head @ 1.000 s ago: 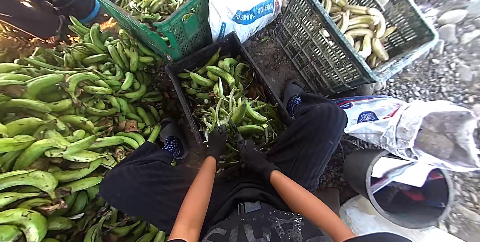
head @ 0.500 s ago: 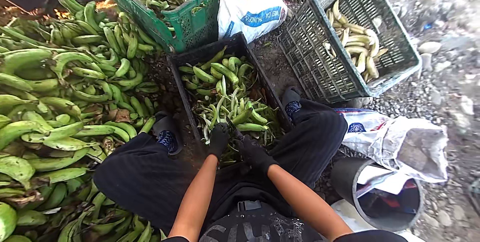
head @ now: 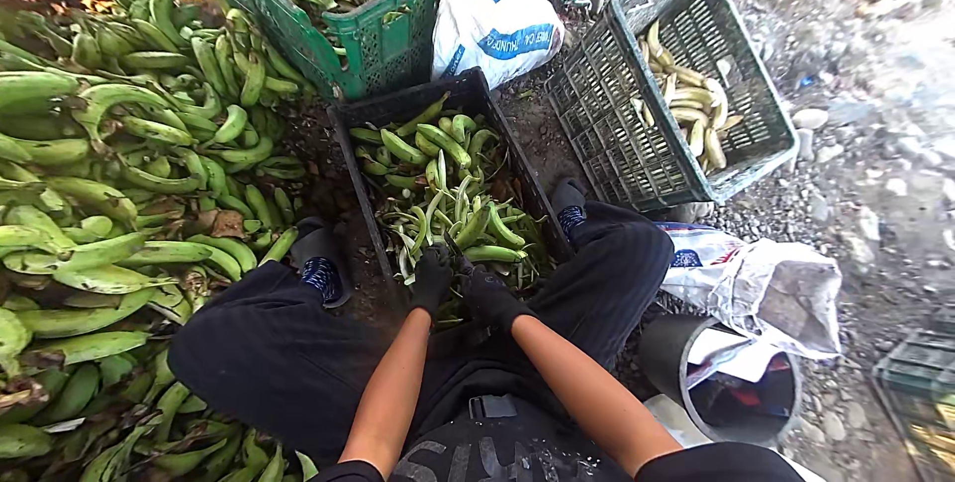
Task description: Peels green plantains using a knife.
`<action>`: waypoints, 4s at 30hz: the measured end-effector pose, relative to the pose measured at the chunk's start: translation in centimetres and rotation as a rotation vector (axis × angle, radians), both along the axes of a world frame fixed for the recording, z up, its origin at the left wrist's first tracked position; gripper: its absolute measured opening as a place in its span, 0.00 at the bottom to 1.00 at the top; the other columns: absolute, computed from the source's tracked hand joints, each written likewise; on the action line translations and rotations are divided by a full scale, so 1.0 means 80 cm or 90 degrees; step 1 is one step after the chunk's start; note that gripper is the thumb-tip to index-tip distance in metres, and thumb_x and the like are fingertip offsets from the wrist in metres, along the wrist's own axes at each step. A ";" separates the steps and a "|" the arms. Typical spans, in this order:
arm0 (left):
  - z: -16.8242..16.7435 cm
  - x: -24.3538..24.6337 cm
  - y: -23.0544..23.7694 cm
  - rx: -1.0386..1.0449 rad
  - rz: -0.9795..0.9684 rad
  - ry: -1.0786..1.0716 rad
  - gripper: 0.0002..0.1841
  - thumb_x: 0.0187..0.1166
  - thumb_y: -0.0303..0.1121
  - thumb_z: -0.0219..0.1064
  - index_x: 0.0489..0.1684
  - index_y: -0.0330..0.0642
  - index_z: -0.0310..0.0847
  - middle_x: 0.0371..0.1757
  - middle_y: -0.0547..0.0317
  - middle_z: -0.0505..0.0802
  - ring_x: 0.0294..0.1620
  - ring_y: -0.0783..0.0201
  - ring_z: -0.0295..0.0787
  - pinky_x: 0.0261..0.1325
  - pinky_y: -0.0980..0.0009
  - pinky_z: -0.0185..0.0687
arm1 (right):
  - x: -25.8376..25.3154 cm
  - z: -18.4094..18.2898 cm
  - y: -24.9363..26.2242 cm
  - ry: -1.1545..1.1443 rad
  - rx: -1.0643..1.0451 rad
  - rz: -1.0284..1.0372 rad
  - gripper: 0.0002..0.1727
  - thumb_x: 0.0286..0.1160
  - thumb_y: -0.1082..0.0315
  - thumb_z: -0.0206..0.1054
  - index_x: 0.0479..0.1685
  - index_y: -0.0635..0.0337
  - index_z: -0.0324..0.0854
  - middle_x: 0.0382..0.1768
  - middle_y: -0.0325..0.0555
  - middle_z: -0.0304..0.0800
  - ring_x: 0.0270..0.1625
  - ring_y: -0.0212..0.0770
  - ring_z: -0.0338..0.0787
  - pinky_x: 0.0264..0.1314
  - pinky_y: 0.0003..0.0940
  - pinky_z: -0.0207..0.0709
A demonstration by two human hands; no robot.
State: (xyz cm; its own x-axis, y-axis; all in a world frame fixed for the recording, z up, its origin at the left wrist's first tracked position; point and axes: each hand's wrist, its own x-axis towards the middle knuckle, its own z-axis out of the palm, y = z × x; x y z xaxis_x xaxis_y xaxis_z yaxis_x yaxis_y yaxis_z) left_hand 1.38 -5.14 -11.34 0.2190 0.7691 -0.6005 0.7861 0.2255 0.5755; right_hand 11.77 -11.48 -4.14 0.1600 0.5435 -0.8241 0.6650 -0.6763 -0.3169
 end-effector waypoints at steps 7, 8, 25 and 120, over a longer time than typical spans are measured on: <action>-0.005 -0.006 -0.008 0.030 0.038 -0.063 0.23 0.88 0.30 0.54 0.79 0.27 0.68 0.73 0.31 0.82 0.77 0.42 0.77 0.82 0.51 0.67 | 0.002 -0.009 0.003 0.038 0.056 0.065 0.30 0.96 0.55 0.42 0.93 0.55 0.53 0.79 0.64 0.74 0.80 0.61 0.77 0.80 0.62 0.68; -0.003 -0.007 -0.008 0.024 0.050 -0.075 0.23 0.89 0.30 0.53 0.79 0.27 0.68 0.73 0.31 0.82 0.77 0.42 0.77 0.81 0.51 0.67 | 0.004 -0.012 -0.004 0.050 0.059 0.028 0.31 0.95 0.52 0.43 0.89 0.60 0.59 0.77 0.65 0.76 0.78 0.61 0.79 0.78 0.61 0.69; 0.116 -0.075 0.036 -0.111 -0.287 0.268 0.29 0.81 0.59 0.64 0.49 0.36 0.87 0.50 0.39 0.90 0.55 0.43 0.86 0.61 0.37 0.75 | 0.110 0.001 -0.057 0.394 0.238 -0.528 0.33 0.93 0.39 0.42 0.57 0.64 0.74 0.24 0.47 0.86 0.23 0.40 0.89 0.29 0.36 0.89; 0.121 -0.038 0.040 0.228 0.548 -0.427 0.26 0.96 0.41 0.37 0.77 0.29 0.66 0.66 0.36 0.82 0.61 0.54 0.82 0.65 0.57 0.80 | 0.020 0.023 0.026 -0.168 0.648 -0.027 0.32 0.75 0.33 0.59 0.73 0.38 0.85 0.62 0.65 0.87 0.69 0.72 0.81 0.67 0.75 0.67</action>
